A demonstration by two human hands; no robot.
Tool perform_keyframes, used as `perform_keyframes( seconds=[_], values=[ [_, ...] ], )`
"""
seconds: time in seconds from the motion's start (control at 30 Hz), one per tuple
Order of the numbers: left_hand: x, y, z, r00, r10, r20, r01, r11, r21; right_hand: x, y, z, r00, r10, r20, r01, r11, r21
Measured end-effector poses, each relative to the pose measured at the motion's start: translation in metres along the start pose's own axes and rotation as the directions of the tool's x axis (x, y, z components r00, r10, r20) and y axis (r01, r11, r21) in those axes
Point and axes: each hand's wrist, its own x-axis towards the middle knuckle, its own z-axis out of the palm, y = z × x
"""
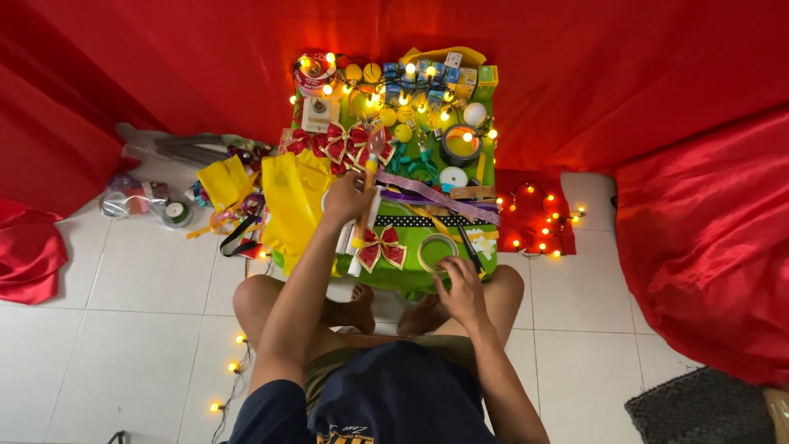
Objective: Decorating a green handicraft board by attaching bows to sticks with tape and arranging them.
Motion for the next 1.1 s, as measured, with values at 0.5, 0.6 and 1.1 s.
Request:
perform_keyframes(
  seconds=[0.5, 0.6, 1.1],
  values=[
    [-0.028, 0.037, 0.044, 0.953, 0.260, -0.153, -0.085, 0.717, 0.692, -0.003, 0.034, 0.023, 0.997, -0.069, 0.033, 0.074, 0.972, -0.223],
    [-0.026, 0.030, 0.049, 0.949, 0.270, -0.162, -0.079, 0.703, 0.707, -0.005, 0.068, 0.055, 0.996, -0.088, 0.023, 0.091, 0.962, -0.256],
    [-0.036, 0.029, 0.046, 0.896, 0.389, -0.212, -0.148, 0.713, 0.685, -0.001, 0.003, -0.001, 0.989, -0.121, -0.091, 0.113, 0.990, -0.085]
  ],
)
